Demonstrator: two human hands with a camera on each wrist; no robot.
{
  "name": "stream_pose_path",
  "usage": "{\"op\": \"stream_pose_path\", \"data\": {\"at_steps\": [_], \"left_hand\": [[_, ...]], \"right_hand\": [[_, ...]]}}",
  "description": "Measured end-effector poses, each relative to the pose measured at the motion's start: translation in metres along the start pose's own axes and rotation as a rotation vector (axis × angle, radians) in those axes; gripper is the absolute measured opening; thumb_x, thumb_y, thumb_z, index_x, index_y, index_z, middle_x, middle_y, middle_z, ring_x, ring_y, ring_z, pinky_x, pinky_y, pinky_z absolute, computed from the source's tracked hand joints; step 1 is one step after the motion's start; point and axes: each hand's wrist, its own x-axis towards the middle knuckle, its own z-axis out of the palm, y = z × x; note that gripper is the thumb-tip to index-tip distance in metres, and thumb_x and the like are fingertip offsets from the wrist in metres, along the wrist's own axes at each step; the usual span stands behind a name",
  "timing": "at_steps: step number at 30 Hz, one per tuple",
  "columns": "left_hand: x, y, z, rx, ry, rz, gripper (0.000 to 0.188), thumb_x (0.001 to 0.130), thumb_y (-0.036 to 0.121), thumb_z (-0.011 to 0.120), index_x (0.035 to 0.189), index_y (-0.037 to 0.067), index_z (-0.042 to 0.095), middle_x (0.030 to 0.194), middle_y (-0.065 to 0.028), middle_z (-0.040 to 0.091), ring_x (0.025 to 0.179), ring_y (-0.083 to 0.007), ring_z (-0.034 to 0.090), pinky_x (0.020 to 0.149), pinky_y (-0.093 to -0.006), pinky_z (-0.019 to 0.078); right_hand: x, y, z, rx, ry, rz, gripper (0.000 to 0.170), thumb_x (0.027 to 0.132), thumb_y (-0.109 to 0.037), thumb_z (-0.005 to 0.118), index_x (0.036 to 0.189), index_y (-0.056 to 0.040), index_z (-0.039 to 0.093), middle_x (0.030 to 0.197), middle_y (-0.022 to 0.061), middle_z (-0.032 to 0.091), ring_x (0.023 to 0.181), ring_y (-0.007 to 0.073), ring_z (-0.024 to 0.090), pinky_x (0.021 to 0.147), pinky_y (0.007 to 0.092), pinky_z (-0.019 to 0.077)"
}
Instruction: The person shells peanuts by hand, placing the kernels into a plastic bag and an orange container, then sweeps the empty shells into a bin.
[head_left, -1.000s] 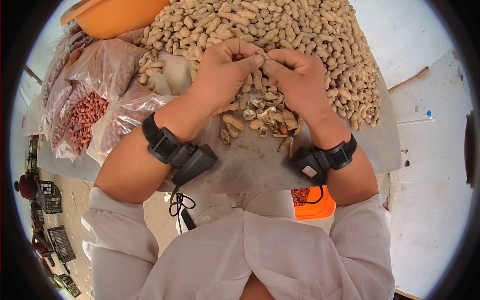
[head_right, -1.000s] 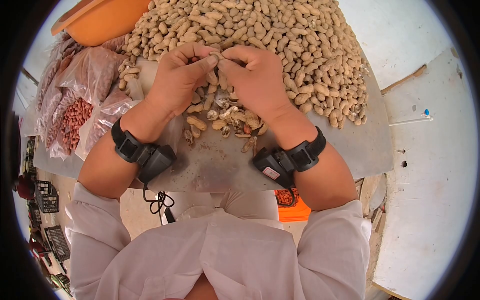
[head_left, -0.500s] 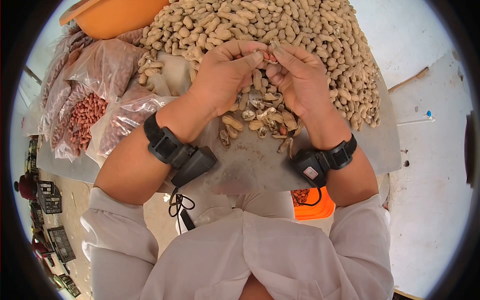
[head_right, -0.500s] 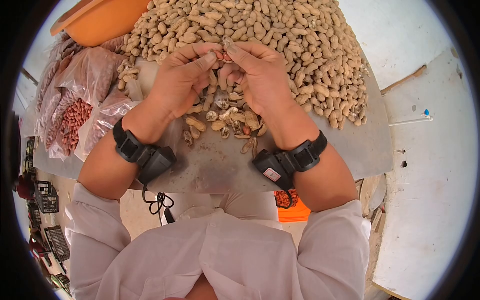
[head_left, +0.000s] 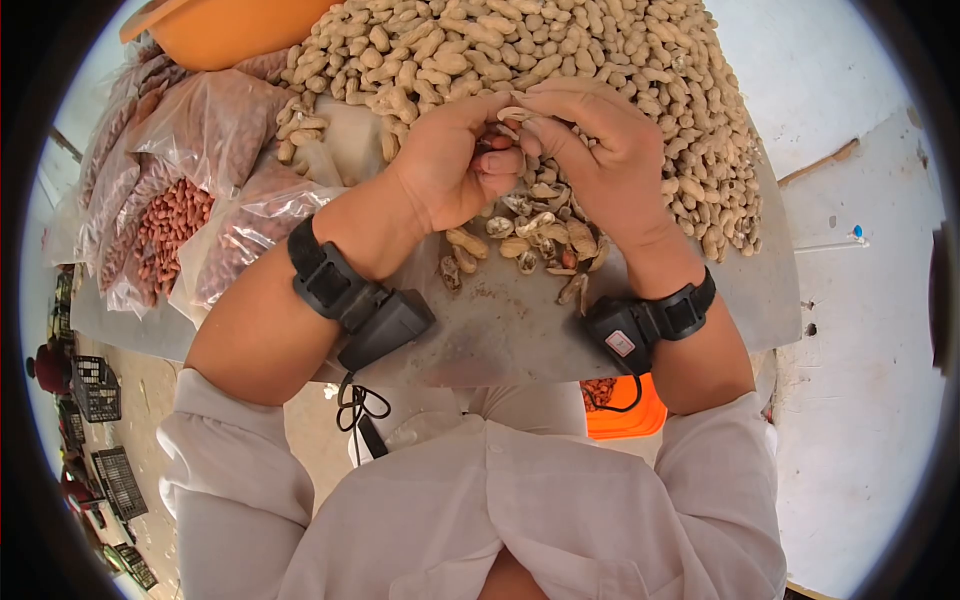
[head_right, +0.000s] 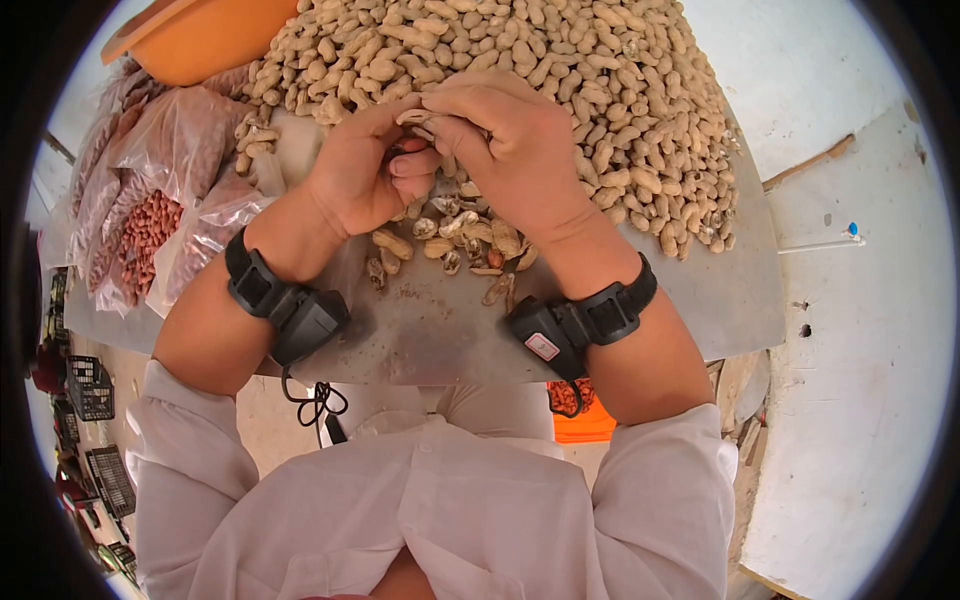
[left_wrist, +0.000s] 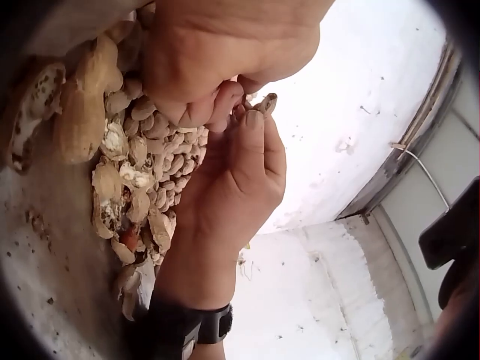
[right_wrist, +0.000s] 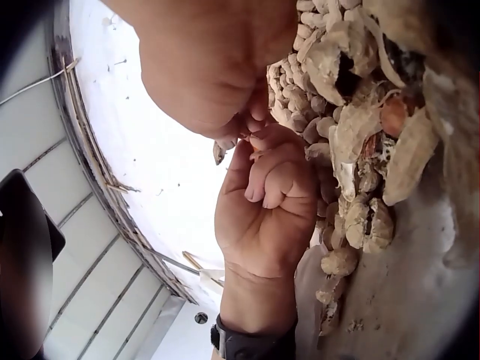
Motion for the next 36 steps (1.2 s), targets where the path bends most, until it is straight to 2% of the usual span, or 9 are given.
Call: {"op": "stream_pose_path", "data": {"at_steps": [5, 8, 11, 14, 17, 20, 26, 32, 36], "left_hand": [[0.006, -0.001, -0.011, -0.084, -0.086, -0.022, 0.026, 0.092, 0.026, 0.043, 0.077, 0.005, 0.047, 0.069, -0.0014, 0.043, 0.051, -0.0067, 0.033, 0.043, -0.019, 0.0278], [0.003, 0.0, -0.002, -0.054, 0.034, -0.007, 0.026, 0.092, 0.024, 0.043, 0.077, 0.004, 0.047, 0.07, -0.0018, 0.045, 0.05, -0.0069, 0.032, 0.044, -0.0186, 0.0285], [0.009, 0.001, -0.011, -0.097, -0.033, 0.027, 0.027, 0.093, 0.021, 0.041, 0.084, -0.001, 0.052, 0.071, -0.0079, 0.054, 0.049, -0.0081, 0.034, 0.042, -0.0186, 0.0313], [0.007, 0.003, -0.009, -0.086, 0.0, 0.071, 0.031, 0.094, 0.025, 0.04, 0.092, -0.003, 0.054, 0.071, -0.0093, 0.055, 0.049, -0.0082, 0.035, 0.043, -0.0183, 0.0323], [0.008, 0.004, -0.012, -0.098, -0.008, 0.045, 0.041, 0.096, 0.032, 0.036, 0.099, -0.004, 0.055, 0.072, -0.0108, 0.056, 0.049, -0.008, 0.034, 0.042, -0.018, 0.0326], [0.002, 0.003, -0.005, 0.017, -0.005, -0.008, 0.046, 0.095, 0.04, 0.036, 0.099, -0.002, 0.056, 0.07, -0.0039, 0.047, 0.048, -0.007, 0.031, 0.041, -0.0177, 0.0265], [0.004, -0.001, -0.006, 0.019, -0.09, -0.104, 0.057, 0.095, 0.049, 0.029, 0.093, -0.002, 0.055, 0.071, -0.0106, 0.053, 0.046, -0.007, 0.032, 0.038, -0.0174, 0.0258], [0.004, -0.001, -0.007, 0.116, -0.068, -0.142, 0.059, 0.092, 0.056, 0.031, 0.087, 0.002, 0.054, 0.064, -0.0007, 0.042, 0.047, -0.0064, 0.032, 0.04, -0.0167, 0.0262], [0.004, -0.003, -0.007, 0.128, -0.086, -0.132, 0.061, 0.092, 0.055, 0.03, 0.084, 0.0, 0.055, 0.064, -0.0036, 0.044, 0.046, -0.0064, 0.032, 0.04, -0.0169, 0.0261]], "right_hand": [[0.0, 0.002, 0.0, 0.097, -0.008, 0.022, 0.015, 0.075, -0.002, 0.064, 0.089, -0.0021, 0.066, 0.087, 0.0089, 0.066, 0.077, 0.0192, 0.063, 0.067, 0.0262, 0.0501], [-0.002, 0.003, 0.0, 0.153, 0.029, 0.149, 0.014, 0.076, -0.002, 0.064, 0.089, -0.0014, 0.067, 0.087, 0.0076, 0.066, 0.078, 0.0147, 0.063, 0.064, 0.0239, 0.0488], [-0.001, -0.003, -0.007, 0.478, -0.025, 0.468, 0.014, 0.077, 0.0, 0.062, 0.09, -0.0009, 0.067, 0.086, 0.0061, 0.066, 0.076, 0.0098, 0.06, 0.062, 0.0216, 0.0468], [0.002, 0.005, -0.021, 0.512, -0.176, 0.482, 0.015, 0.076, 0.0, 0.062, 0.09, -0.0004, 0.067, 0.084, 0.0056, 0.065, 0.073, 0.0072, 0.057, 0.059, 0.0209, 0.0452], [0.002, 0.016, -0.025, 0.541, -0.333, 0.335, 0.014, 0.075, -0.003, 0.061, 0.089, -0.0012, 0.066, 0.082, 0.0051, 0.064, 0.07, 0.0084, 0.056, 0.06, 0.0226, 0.0443], [0.003, 0.013, -0.021, 0.249, -0.223, 0.147, 0.013, 0.075, -0.007, 0.061, 0.086, -0.0025, 0.066, 0.081, 0.0055, 0.061, 0.072, 0.0131, 0.056, 0.063, 0.0266, 0.0441], [0.004, 0.008, -0.011, -0.052, -0.282, -0.096, 0.014, 0.072, -0.009, 0.063, 0.085, -0.0086, 0.067, 0.089, 0.005, 0.059, 0.088, 0.024, 0.053, 0.076, 0.0338, 0.0435], [0.004, 0.006, -0.013, -0.119, -0.36, -0.112, 0.009, 0.072, -0.01, 0.062, 0.08, -0.0084, 0.065, 0.091, 0.0045, 0.059, 0.09, 0.0249, 0.053, 0.082, 0.0342, 0.0427], [0.002, 0.006, -0.011, -0.044, -0.35, -0.041, 0.008, 0.072, -0.01, 0.062, 0.078, -0.0072, 0.064, 0.092, 0.005, 0.06, 0.089, 0.0253, 0.053, 0.082, 0.034, 0.0428]]}}
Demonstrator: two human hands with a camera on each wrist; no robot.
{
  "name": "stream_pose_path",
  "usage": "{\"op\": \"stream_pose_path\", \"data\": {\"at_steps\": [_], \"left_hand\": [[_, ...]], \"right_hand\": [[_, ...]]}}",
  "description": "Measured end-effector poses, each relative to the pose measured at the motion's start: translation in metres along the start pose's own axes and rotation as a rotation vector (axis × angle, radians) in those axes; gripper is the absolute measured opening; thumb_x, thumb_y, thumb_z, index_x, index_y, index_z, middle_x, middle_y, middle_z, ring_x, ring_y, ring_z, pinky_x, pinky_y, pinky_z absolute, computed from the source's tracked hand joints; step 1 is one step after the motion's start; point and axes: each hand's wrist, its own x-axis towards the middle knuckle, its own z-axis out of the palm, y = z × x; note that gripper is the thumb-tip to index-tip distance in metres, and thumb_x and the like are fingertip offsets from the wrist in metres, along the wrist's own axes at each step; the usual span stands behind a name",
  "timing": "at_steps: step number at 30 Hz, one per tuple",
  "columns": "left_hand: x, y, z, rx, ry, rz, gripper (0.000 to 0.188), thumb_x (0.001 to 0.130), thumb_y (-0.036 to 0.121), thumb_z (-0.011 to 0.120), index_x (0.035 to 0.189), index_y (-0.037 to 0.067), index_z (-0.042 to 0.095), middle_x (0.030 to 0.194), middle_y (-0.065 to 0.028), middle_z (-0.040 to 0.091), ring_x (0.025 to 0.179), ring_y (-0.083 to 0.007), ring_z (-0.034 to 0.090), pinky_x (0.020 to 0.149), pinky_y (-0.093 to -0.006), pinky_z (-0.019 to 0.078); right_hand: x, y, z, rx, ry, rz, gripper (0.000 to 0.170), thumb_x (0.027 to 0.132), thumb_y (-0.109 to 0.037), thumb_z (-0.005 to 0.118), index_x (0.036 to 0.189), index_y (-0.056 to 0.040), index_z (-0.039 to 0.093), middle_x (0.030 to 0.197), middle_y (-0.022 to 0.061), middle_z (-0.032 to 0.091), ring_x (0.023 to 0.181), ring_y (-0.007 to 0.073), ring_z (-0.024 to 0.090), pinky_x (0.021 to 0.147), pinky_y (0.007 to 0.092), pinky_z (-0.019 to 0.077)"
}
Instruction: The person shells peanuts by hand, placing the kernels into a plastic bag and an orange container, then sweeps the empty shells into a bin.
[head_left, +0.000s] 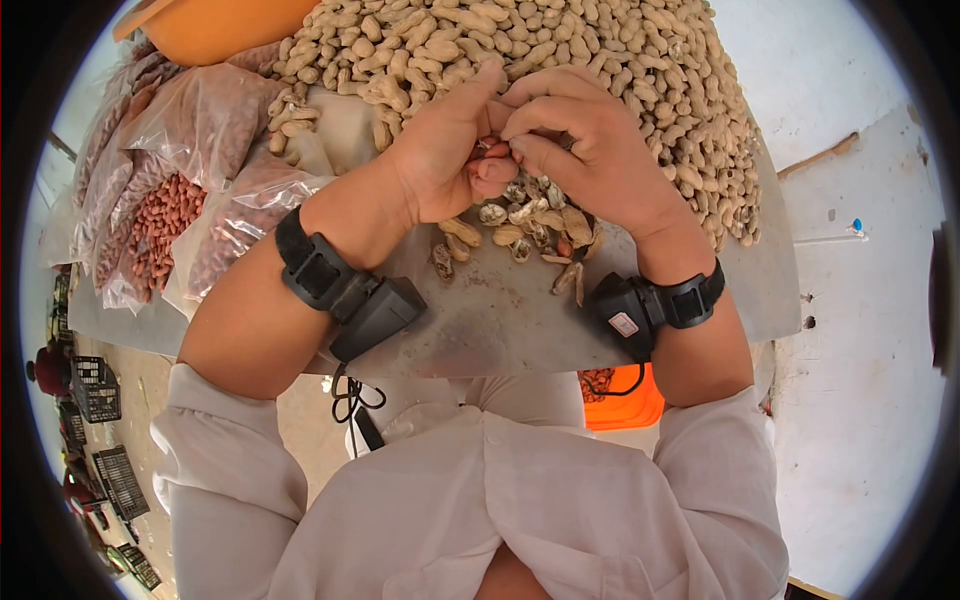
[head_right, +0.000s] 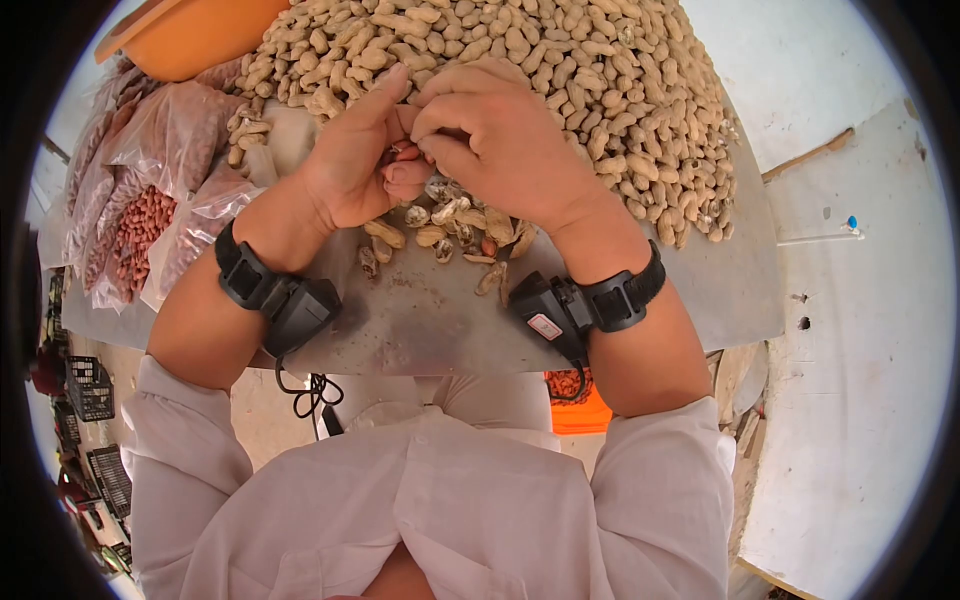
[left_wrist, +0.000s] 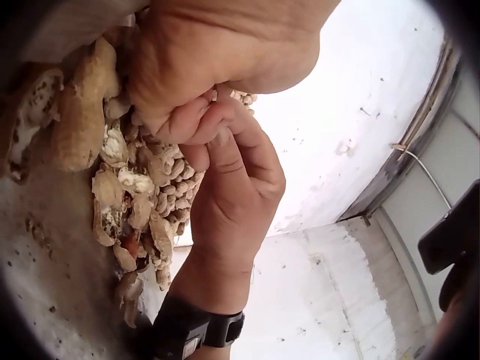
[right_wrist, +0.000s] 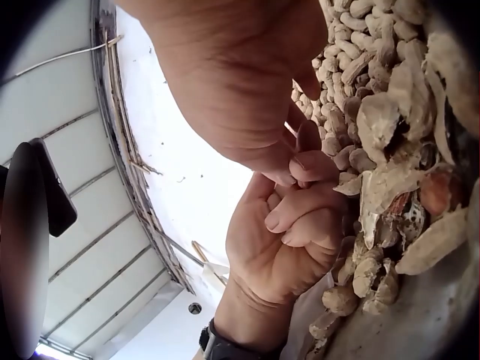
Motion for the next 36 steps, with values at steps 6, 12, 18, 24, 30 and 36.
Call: {"op": "stream_pose_path", "data": {"at_steps": [6, 12, 18, 24, 30, 36], "left_hand": [[0.0, 0.005, 0.001, -0.135, 0.009, 0.021, 0.05, 0.093, 0.046, 0.039, 0.079, 0.0, 0.055, 0.065, -0.0056, 0.05, 0.046, -0.0064, 0.032, 0.039, -0.0175, 0.0259], [-0.001, 0.014, -0.006, -0.116, 0.178, 0.277, 0.023, 0.092, 0.027, 0.051, 0.09, 0.004, 0.054, 0.062, 0.0027, 0.043, 0.046, -0.0047, 0.031, 0.041, -0.0177, 0.0257], [0.0, 0.013, -0.006, -0.141, 0.187, 0.395, 0.019, 0.094, 0.022, 0.047, 0.098, 0.003, 0.052, 0.062, 0.0039, 0.039, 0.048, -0.0046, 0.032, 0.043, -0.0184, 0.0276], [0.003, 0.011, -0.011, -0.131, 0.168, 0.411, 0.021, 0.094, 0.02, 0.046, 0.104, 0.002, 0.051, 0.069, 0.002, 0.045, 0.05, -0.0052, 0.035, 0.044, -0.0183, 0.0283], [0.002, 0.013, -0.012, -0.19, 0.14, 0.382, 0.029, 0.094, 0.024, 0.046, 0.106, -0.002, 0.053, 0.073, -0.0019, 0.047, 0.054, -0.0069, 0.037, 0.044, -0.0182, 0.0295], [-0.002, 0.017, -0.006, -0.243, 0.145, 0.331, 0.047, 0.095, 0.035, 0.041, 0.113, -0.007, 0.052, 0.077, -0.0058, 0.047, 0.06, -0.01, 0.038, 0.046, -0.0173, 0.0324]], "right_hand": [[-0.003, 0.001, 0.006, 0.646, 0.127, 0.236, 0.006, 0.076, -0.008, 0.06, 0.08, -0.0036, 0.063, 0.09, 0.003, 0.062, 0.074, 0.0127, 0.056, 0.066, 0.0258, 0.0448], [-0.006, 0.011, -0.014, 0.54, -0.001, 0.348, 0.009, 0.077, -0.005, 0.059, 0.083, -0.0001, 0.063, 0.082, 0.0021, 0.063, 0.067, 0.0097, 0.055, 0.06, 0.0238, 0.0432], [-0.003, 0.007, 0.005, 0.059, -0.071, 0.212, 0.017, 0.074, -0.002, 0.057, 0.088, -0.0066, 0.063, 0.085, 0.0057, 0.061, 0.076, 0.0227, 0.058, 0.067, 0.0309, 0.0463], [-0.002, 0.012, 0.017, -0.028, -0.181, 0.13, 0.023, 0.071, -0.003, 0.059, 0.092, -0.011, 0.062, 0.094, 0.0069, 0.058, 0.086, 0.0278, 0.056, 0.075, 0.0359, 0.0471], [-0.002, 0.009, 0.016, -0.121, -0.232, 0.175, 0.022, 0.07, -0.002, 0.06, 0.091, -0.0095, 0.06, 0.086, 0.0087, 0.057, 0.083, 0.0283, 0.055, 0.073, 0.0368, 0.0461], [-0.003, 0.006, 0.01, -0.167, -0.26, 0.152, 0.021, 0.068, -0.001, 0.061, 0.087, -0.0064, 0.055, 0.078, 0.0096, 0.054, 0.079, 0.0278, 0.054, 0.07, 0.0359, 0.045]]}}
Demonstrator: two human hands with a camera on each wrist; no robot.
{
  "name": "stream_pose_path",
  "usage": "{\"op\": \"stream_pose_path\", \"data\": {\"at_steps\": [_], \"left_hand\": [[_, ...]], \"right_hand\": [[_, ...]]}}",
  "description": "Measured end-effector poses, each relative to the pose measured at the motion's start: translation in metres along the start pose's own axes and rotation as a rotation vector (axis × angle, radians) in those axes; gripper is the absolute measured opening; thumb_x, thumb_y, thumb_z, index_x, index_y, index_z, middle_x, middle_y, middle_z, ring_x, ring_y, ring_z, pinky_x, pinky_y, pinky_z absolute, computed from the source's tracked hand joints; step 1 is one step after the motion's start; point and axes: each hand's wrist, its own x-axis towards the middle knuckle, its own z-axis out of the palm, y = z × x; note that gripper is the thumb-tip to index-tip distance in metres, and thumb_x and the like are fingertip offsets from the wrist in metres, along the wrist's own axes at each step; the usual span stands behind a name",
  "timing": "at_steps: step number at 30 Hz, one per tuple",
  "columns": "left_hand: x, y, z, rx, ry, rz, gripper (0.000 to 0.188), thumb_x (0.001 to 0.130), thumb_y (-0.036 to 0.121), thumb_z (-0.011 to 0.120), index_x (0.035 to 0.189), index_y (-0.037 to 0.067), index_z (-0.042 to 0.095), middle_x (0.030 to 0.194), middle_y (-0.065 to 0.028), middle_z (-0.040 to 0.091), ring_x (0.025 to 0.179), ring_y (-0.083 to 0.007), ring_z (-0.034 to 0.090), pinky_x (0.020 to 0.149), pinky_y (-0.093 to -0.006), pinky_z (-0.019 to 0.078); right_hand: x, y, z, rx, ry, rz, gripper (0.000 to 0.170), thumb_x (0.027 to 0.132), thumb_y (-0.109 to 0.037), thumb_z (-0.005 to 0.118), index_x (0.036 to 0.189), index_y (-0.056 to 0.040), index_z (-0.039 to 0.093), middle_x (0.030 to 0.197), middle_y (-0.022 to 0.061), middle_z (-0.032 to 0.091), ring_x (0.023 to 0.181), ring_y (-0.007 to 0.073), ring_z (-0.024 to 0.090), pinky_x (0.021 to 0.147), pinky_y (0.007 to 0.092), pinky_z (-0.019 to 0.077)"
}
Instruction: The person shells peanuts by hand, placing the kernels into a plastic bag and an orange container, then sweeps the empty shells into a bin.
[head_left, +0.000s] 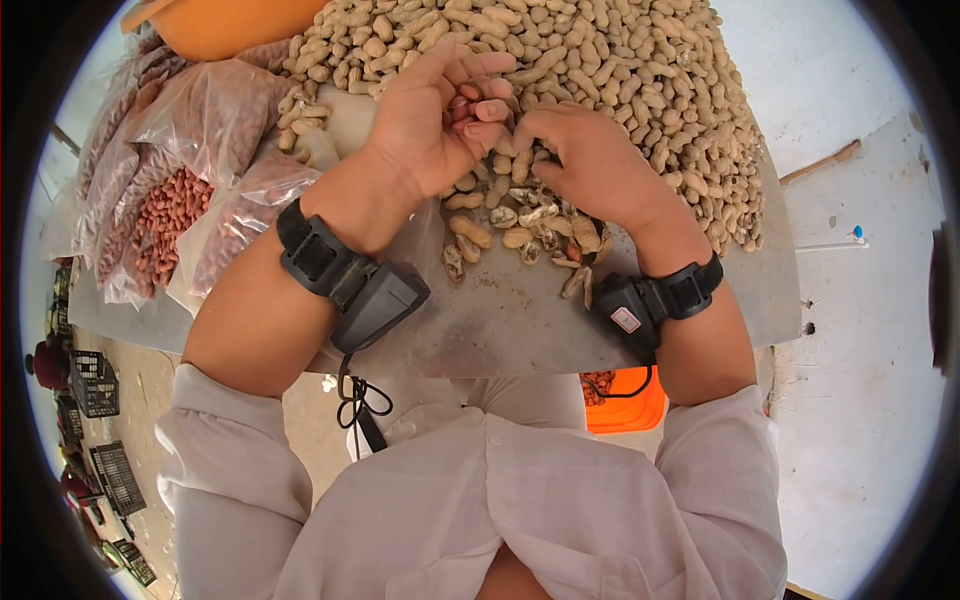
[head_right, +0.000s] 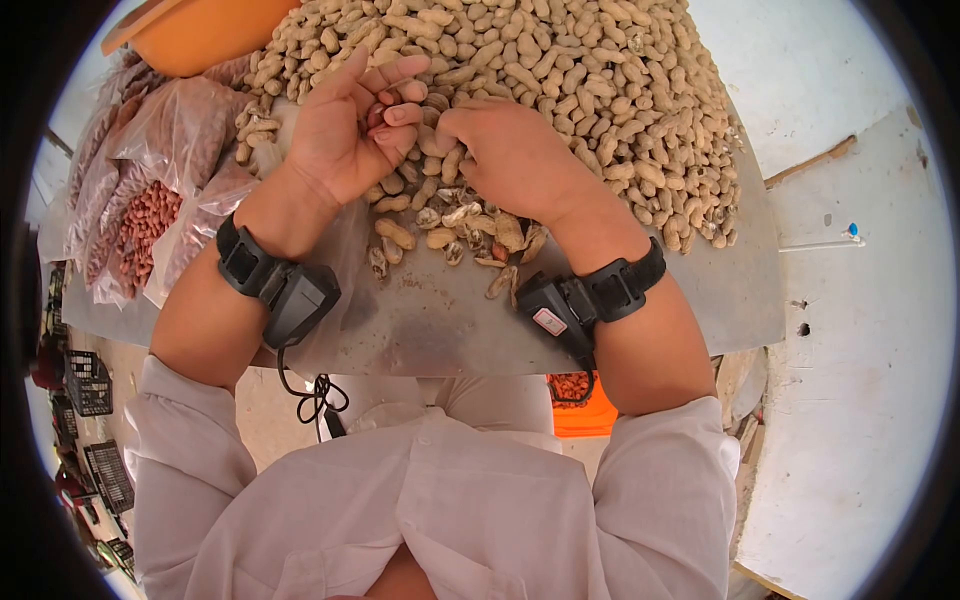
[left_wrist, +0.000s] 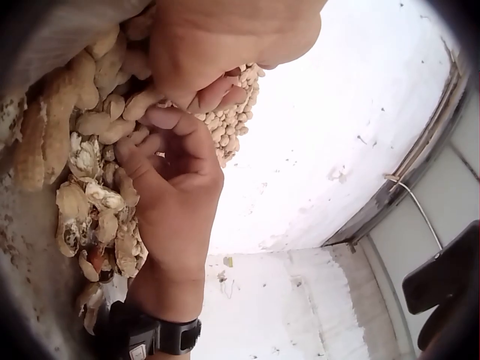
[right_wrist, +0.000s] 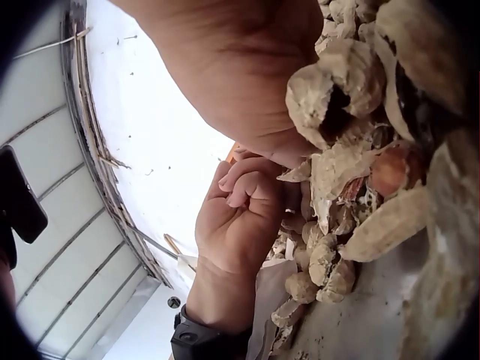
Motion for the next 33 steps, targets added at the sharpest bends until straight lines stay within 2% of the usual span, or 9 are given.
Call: {"op": "stream_pose_path", "data": {"at_steps": [5, 8, 11, 14, 17, 20, 23, 26, 33], "left_hand": [[-0.002, -0.001, 0.004, -0.019, 0.014, -0.022, 0.048, 0.094, 0.036, 0.041, 0.113, -0.007, 0.052, 0.079, -0.0066, 0.049, 0.061, -0.01, 0.038, 0.046, -0.017, 0.033], [0.002, -0.001, -0.005, -0.009, -0.042, -0.009, 0.042, 0.094, 0.031, 0.044, 0.112, -0.006, 0.053, 0.079, -0.0054, 0.05, 0.059, -0.0087, 0.038, 0.045, -0.017, 0.032], [0.004, -0.002, -0.008, 0.101, -0.072, 0.039, 0.03, 0.093, 0.02, 0.049, 0.11, -0.003, 0.055, 0.076, -0.0018, 0.051, 0.055, -0.0063, 0.036, 0.044, -0.0168, 0.0304], [0.001, -0.007, -0.005, 0.331, -0.093, 0.072, 0.022, 0.09, 0.01, 0.053, 0.108, 0.0, 0.057, 0.072, 0.0017, 0.051, 0.052, -0.0044, 0.035, 0.044, -0.0168, 0.0291], [-0.006, -0.01, 0.002, 0.342, -0.16, -0.004, 0.017, 0.085, 0.01, 0.061, 0.099, 0.0, 0.062, 0.072, 0.0002, 0.057, 0.052, -0.0044, 0.04, 0.045, -0.018, 0.0308], [-0.008, -0.011, 0.007, 0.441, -0.168, 0.046, 0.023, 0.085, 0.008, 0.061, 0.106, 0.0, 0.06, 0.076, 0.0006, 0.057, 0.052, -0.0043, 0.037, 0.044, -0.0171, 0.0299], [-0.009, -0.016, 0.012, 0.563, -0.062, 0.159, 0.024, 0.085, 0.011, 0.062, 0.107, 0.0, 0.06, 0.079, -0.0004, 0.059, 0.052, -0.0034, 0.039, 0.045, -0.0166, 0.0302], [-0.006, -0.018, 0.006, 0.646, -0.099, 0.267, 0.023, 0.084, 0.021, 0.065, 0.096, 0.001, 0.065, 0.074, 0.0008, 0.061, 0.054, -0.0034, 0.042, 0.047, -0.0177, 0.0333], [-0.008, -0.013, 0.004, 0.976, -0.1, 0.447, 0.019, 0.085, 0.018, 0.062, 0.089, 0.0, 0.065, 0.069, 0.0016, 0.059, 0.058, -0.003, 0.048, 0.051, -0.0185, 0.0392]], "right_hand": [[0.0, 0.003, 0.002, 0.004, 0.01, 0.005, 0.014, 0.067, -0.001, 0.059, 0.079, -0.0084, 0.057, 0.08, 0.0076, 0.056, 0.085, 0.0287, 0.055, 0.072, 0.0382, 0.046], [-0.001, 0.007, 0.002, 0.0, 0.034, -0.075, 0.017, 0.07, -0.001, 0.062, 0.085, -0.0056, 0.056, 0.076, 0.0074, 0.053, 0.073, 0.0222, 0.057, 0.064, 0.0322, 0.0455], [-0.004, 0.005, -0.008, 0.312, 0.058, 0.128, 0.013, 0.072, -0.005, 0.065, 0.085, -0.0065, 0.061, 0.074, 0.0046, 0.059, 0.071, 0.0183, 0.06, 0.062, 0.0285, 0.048], [-0.006, 0.012, -0.008, 0.898, 0.264, 0.25, 0.014, 0.077, -0.008, 0.066, 0.089, -0.0022, 0.062, 0.077, 0.0035, 0.062, 0.069, 0.0111, 0.06, 0.061, 0.0226, 0.0479], [-0.005, 0.02, -0.006, 1.142, 0.331, 0.202, 0.014, 0.079, -0.007, 0.065, 0.09, 0.0013, 0.062, 0.082, 0.0046, 0.064, 0.073, 0.01, 0.061, 0.064, 0.0221, 0.0489], [-0.004, 0.013, -0.004, 1.209, 0.323, 0.246, 0.012, 0.079, -0.006, 0.064, 0.09, 0.0003, 0.062, 0.081, 0.005, 0.064, 0.072, 0.0107, 0.061, 0.064, 0.0225, 0.0491], [-0.004, 0.012, -0.003, 1.216, 0.326, 0.251, 0.012, 0.08, -0.006, 0.063, 0.09, 0.0001, 0.062, 0.081, 0.0051, 0.064, 0.072, 0.0109, 0.061, 0.064, 0.0224, 0.0487], [-0.003, 0.009, -0.004, 1.173, 0.317, 0.249, 0.012, 0.08, -0.007, 0.064, 0.09, -0.0005, 0.062, 0.081, 0.0056, 0.064, 0.072, 0.011, 0.061, 0.063, 0.0222, 0.0482], [-0.001, -0.007, -0.007, 1.212, 0.277, 0.227, 0.026, 0.078, 0.002, 0.063, 0.103, 0.001, 0.06, 0.085, 0.0075, 0.064, 0.073, 0.0127, 0.063, 0.069, 0.0239, 0.0514]]}}
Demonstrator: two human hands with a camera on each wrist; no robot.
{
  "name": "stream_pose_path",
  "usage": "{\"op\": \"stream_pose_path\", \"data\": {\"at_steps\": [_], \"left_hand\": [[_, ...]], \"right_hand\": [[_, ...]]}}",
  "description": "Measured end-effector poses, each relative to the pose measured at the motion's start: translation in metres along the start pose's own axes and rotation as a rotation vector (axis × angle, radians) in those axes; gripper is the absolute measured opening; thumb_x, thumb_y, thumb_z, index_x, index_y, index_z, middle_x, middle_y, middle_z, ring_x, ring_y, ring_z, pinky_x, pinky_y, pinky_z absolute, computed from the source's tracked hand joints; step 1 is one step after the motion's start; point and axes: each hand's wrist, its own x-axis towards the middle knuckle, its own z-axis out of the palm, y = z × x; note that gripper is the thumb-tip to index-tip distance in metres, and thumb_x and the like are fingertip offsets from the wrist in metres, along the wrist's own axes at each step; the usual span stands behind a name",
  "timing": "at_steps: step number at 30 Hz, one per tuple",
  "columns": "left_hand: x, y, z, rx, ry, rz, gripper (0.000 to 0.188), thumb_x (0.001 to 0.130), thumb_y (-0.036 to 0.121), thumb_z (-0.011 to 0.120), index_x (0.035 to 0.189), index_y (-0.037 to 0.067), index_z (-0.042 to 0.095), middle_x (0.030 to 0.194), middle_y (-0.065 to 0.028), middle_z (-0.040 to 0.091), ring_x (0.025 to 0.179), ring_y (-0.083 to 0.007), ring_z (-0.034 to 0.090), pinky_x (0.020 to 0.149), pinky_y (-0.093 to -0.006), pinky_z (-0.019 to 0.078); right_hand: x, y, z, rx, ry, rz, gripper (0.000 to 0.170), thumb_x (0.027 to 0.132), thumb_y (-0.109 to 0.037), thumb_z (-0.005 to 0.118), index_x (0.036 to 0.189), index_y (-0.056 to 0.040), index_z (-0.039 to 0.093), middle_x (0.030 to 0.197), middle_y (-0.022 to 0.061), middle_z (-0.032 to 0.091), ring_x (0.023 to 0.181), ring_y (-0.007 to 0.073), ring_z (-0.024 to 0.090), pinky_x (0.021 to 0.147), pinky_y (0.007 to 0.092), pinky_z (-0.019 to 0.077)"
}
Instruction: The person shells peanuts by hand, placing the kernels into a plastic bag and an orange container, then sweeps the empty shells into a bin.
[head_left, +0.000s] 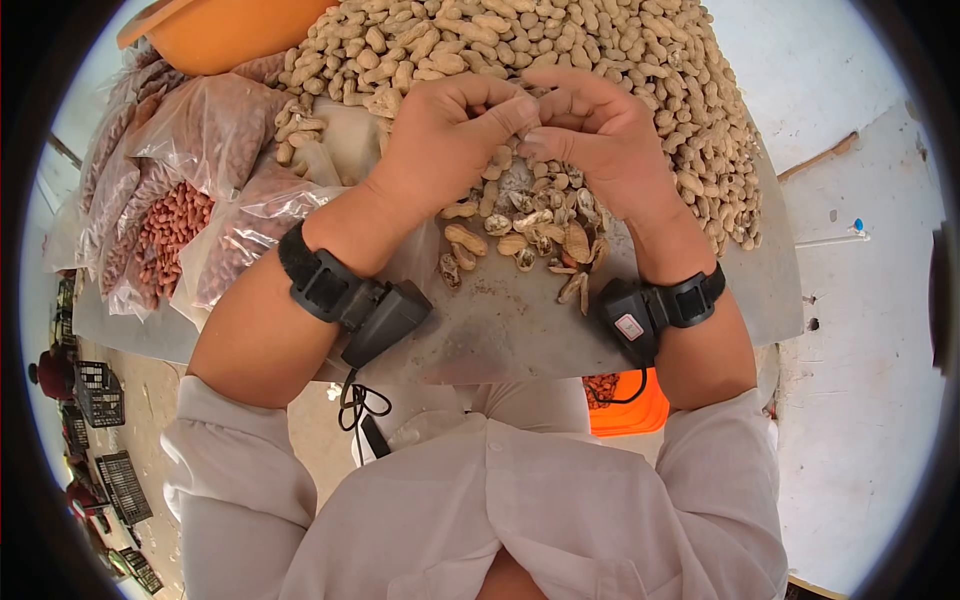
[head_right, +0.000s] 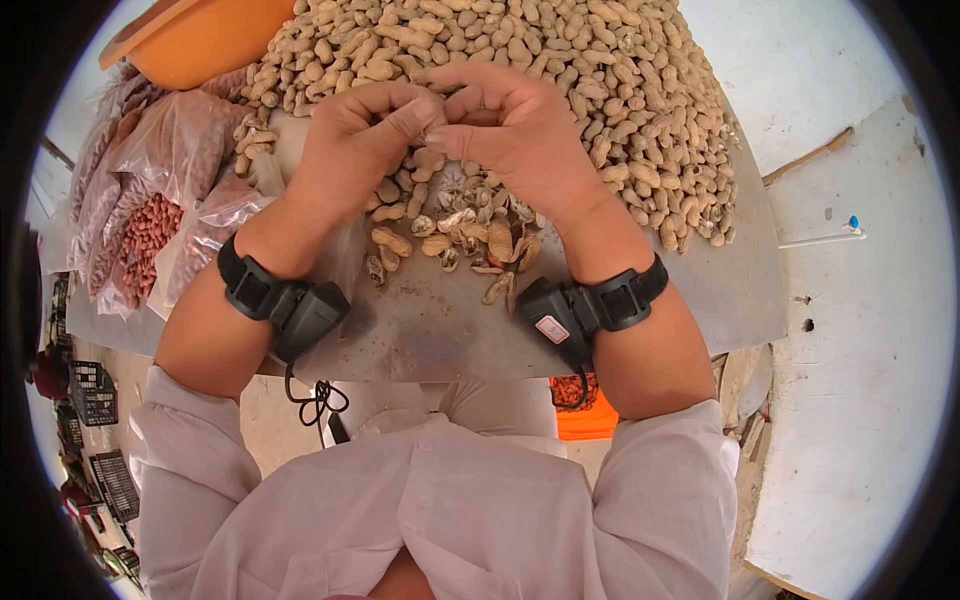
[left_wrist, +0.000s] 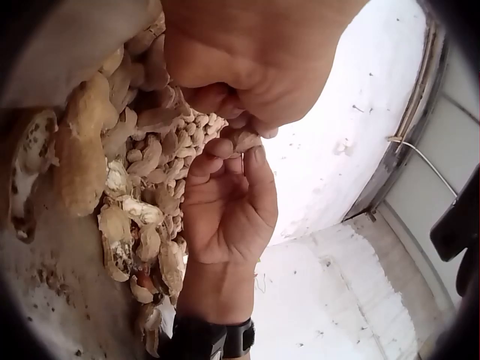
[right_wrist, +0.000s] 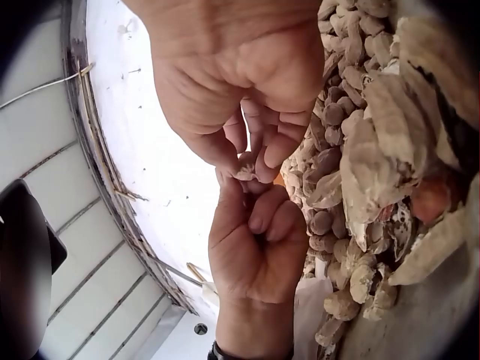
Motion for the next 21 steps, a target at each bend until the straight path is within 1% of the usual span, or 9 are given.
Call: {"op": "stream_pose_path", "data": {"at_steps": [2, 5, 8, 11, 14, 17, 20, 21], "left_hand": [[0.001, -0.005, 0.0, 0.031, -0.01, 0.057, 0.017, 0.086, 0.016, 0.061, 0.086, -0.001, 0.065, 0.068, 0.0011, 0.059, 0.059, -0.0029, 0.049, 0.051, -0.0188, 0.0399], [0.0, -0.009, 0.003, 0.022, 0.012, 0.078, 0.016, 0.086, 0.015, 0.061, 0.084, -0.001, 0.065, 0.067, 0.0009, 0.059, 0.059, -0.0031, 0.049, 0.051, -0.0192, 0.0401], [0.001, -0.01, 0.004, -0.043, 0.022, -0.003, 0.015, 0.086, 0.014, 0.061, 0.084, 0.0, 0.064, 0.066, 0.0013, 0.058, 0.058, -0.003, 0.049, 0.05, -0.0191, 0.0395], [0.002, -0.011, 0.005, -0.126, 0.034, -0.025, 0.016, 0.086, 0.016, 0.061, 0.083, 0.0, 0.064, 0.064, 0.0023, 0.056, 0.057, -0.0025, 0.047, 0.048, -0.0186, 0.0382], [0.002, -0.011, 0.007, -0.144, 0.048, -0.003, 0.018, 0.086, 0.018, 0.062, 0.081, 0.001, 0.062, 0.063, 0.0033, 0.055, 0.055, -0.0016, 0.046, 0.046, -0.0179, 0.0368], [0.002, -0.009, 0.008, -0.159, 0.07, -0.011, 0.019, 0.086, 0.019, 0.062, 0.08, 0.002, 0.061, 0.062, 0.0037, 0.054, 0.053, -0.0011, 0.045, 0.044, -0.017, 0.0358], [0.002, -0.008, 0.005, -0.061, 0.081, 0.064, 0.018, 0.086, 0.019, 0.062, 0.08, 0.002, 0.061, 0.062, 0.0038, 0.053, 0.053, -0.001, 0.045, 0.044, -0.0169, 0.0364], [0.002, -0.008, 0.005, -0.075, 0.08, 0.062, 0.018, 0.086, 0.019, 0.062, 0.08, 0.002, 0.061, 0.063, 0.0038, 0.053, 0.053, -0.001, 0.046, 0.044, -0.0168, 0.0366]], "right_hand": [[-0.002, 0.001, 0.0, -0.063, -0.014, 0.032, 0.032, 0.077, 0.004, 0.062, 0.109, 0.0012, 0.058, 0.085, 0.0075, 0.063, 0.073, 0.0131, 0.063, 0.069, 0.0241, 0.052], [-0.002, 0.002, 0.0, -0.139, -0.041, 0.003, 0.035, 0.078, 0.003, 0.062, 0.112, 0.0013, 0.057, 0.083, 0.0068, 0.063, 0.071, 0.013, 0.063, 0.066, 0.0233, 0.0518], [-0.002, 0.005, 0.0, -0.202, -0.021, -0.012, 0.033, 0.078, 0.004, 0.061, 0.111, 0.0019, 0.058, 0.08, 0.006, 0.062, 0.069, 0.0125, 0.062, 0.064, 0.022, 0.051], [-0.002, 0.003, 0.005, -0.2, 0.014, -0.051, 0.03, 0.078, 0.004, 0.06, 0.109, 0.0023, 0.058, 0.077, 0.0056, 0.061, 0.067, 0.0123, 0.062, 0.061, 0.022, 0.0506], [-0.003, 0.003, 0.01, -0.171, 0.065, -0.081, 0.027, 0.079, 0.004, 0.06, 0.105, 0.0024, 0.059, 0.075, 0.0059, 0.061, 0.065, 0.0124, 0.062, 0.057, 0.0226, 0.0503], [-0.004, 0.003, 0.014, -0.077, 0.111, -0.091, 0.019, 0.079, 0.003, 0.061, 0.098, 0.0032, 0.06, 0.075, 0.0071, 0.062, 0.063, 0.0129, 0.062, 0.056, 0.0231, 0.0505], [-0.004, 0.005, 0.015, -0.046, 0.146, -0.071, 0.011, 0.08, 0.002, 0.061, 0.091, 0.0037, 0.06, 0.074, 0.0079, 0.062, 0.063, 0.0132, 0.062, 0.057, 0.0228, 0.0507], [-0.004, 0.005, 0.015, -0.026, 0.158, -0.071, 0.01, 0.08, 0.002, 0.062, 0.089, 0.0036, 0.059, 0.074, 0.0079, 0.062, 0.063, 0.0133, 0.062, 0.057, 0.0227, 0.0507]]}}
